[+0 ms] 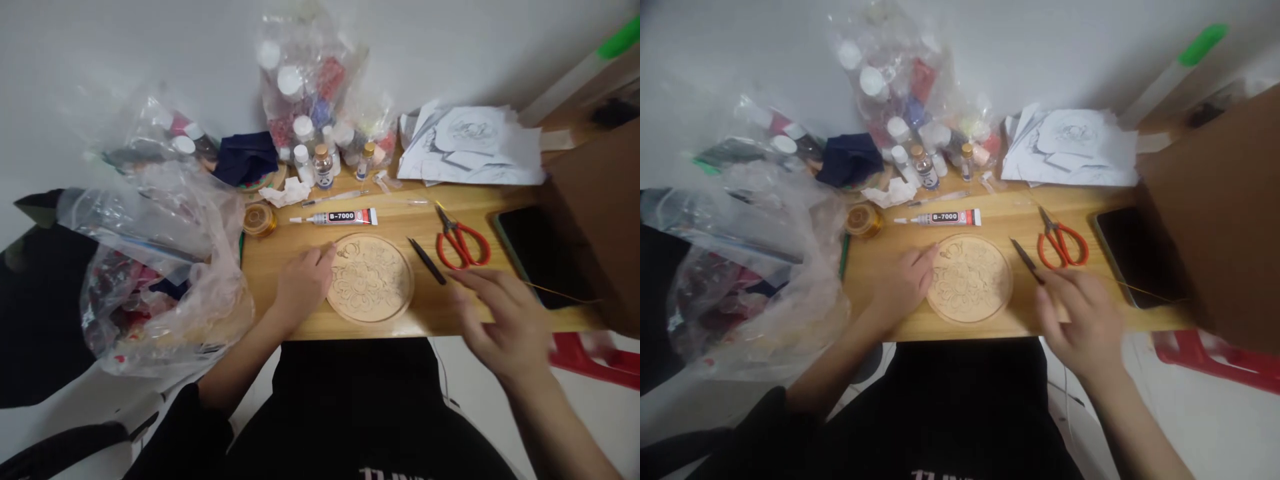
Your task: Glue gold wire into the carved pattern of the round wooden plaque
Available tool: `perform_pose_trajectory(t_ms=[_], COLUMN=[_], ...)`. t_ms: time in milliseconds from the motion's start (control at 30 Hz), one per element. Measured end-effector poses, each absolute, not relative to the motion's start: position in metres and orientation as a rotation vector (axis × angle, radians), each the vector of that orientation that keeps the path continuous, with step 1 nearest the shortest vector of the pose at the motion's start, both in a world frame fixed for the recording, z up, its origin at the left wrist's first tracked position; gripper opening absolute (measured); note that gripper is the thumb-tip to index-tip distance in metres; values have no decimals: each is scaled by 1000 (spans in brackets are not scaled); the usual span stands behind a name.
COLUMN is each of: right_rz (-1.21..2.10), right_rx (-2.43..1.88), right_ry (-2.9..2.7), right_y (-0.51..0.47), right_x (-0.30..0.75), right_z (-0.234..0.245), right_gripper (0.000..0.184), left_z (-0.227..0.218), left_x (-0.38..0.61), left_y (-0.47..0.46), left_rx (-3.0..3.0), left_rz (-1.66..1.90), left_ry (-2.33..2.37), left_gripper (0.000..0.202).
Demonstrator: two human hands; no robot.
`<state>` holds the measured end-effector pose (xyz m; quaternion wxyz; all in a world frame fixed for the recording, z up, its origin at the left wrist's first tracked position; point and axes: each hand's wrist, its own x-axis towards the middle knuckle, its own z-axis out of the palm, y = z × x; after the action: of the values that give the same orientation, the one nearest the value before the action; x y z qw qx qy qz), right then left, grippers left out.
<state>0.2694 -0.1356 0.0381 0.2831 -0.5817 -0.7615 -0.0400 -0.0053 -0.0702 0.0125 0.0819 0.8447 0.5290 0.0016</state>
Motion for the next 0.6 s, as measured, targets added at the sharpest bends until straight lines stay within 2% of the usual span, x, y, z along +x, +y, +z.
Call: perform_pose_trajectory(t_ms=[67, 200, 600], right_rz=[-44, -36, -120], right_rx=[-1364, -1315, -1381], right_ry=[-2260, -2451, -2538], right_y=[-109, -86, -82], right_x=[241, 207, 198], right_z=[32, 12, 5], right_gripper=[30, 43, 43], left_z=[9, 3, 7], left_x=[-8, -10, -5], left_y=[-68, -66, -62], left_rx=[2594, 2660, 2501], left_rz=[-1, 39, -68], left_ry=[1534, 1472, 1463], left_gripper=[45, 45, 45])
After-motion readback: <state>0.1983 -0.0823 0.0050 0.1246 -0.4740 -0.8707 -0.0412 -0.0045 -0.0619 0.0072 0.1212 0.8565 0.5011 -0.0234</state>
